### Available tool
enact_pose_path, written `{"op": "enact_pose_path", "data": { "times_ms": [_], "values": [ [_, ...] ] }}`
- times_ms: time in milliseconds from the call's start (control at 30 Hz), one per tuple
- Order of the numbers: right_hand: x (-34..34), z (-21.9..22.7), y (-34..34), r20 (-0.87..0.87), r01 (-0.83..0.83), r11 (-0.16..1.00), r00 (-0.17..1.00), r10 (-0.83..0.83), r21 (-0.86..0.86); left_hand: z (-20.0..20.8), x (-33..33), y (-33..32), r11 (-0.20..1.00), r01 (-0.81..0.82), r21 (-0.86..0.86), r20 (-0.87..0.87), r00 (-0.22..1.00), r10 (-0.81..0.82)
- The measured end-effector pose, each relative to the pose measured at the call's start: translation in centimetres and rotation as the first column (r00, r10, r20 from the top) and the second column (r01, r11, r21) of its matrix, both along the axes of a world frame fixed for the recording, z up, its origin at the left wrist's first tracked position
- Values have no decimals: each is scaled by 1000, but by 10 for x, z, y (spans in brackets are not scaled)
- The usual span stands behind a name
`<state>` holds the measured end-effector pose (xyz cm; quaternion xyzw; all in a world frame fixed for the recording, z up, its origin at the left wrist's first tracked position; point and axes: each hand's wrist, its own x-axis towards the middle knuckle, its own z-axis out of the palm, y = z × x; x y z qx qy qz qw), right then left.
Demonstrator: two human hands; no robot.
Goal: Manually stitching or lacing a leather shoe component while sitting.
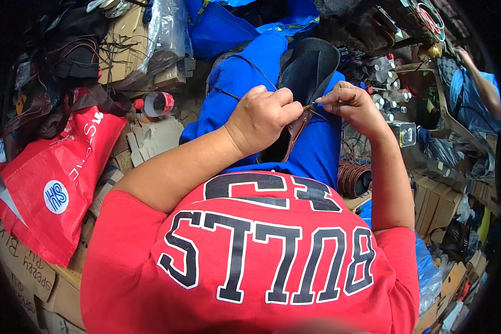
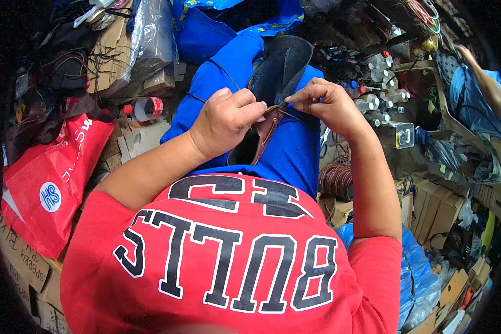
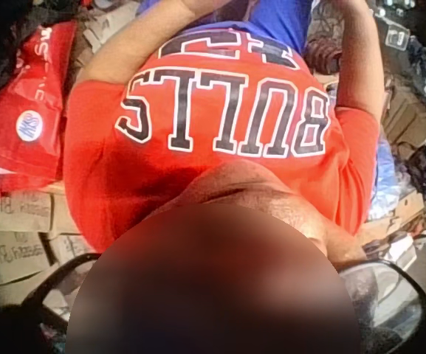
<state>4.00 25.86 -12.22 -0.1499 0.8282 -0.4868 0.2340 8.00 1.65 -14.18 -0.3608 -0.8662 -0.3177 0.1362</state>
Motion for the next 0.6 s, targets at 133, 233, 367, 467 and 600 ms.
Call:
{"op": "enact_pose_path", "data": {
  "times_ms": [133,233,367,467,600],
  "values": [
    [-8,-2,2,9,-61,998,998,61,-17,-1,-2,1,1000,3,12,-30,1000,-3],
    [-5,-2,-5,25,-34,999,999,34,-21,1,-3,2,1000,3,-3,-30,1000,-3],
    [7,3,-18,-199,0,999,980,8,43,4,-6,-1,1000,10,-13,19,1000,-9],
    [17,14,-18,-228,50,990,973,-19,132,9,-19,-14,999,37,21,178,983,-40],
    [28,19,-18,-234,108,982,970,-70,154,21,-58,-45,993,-116,2,223,968,112]
  ]
}}
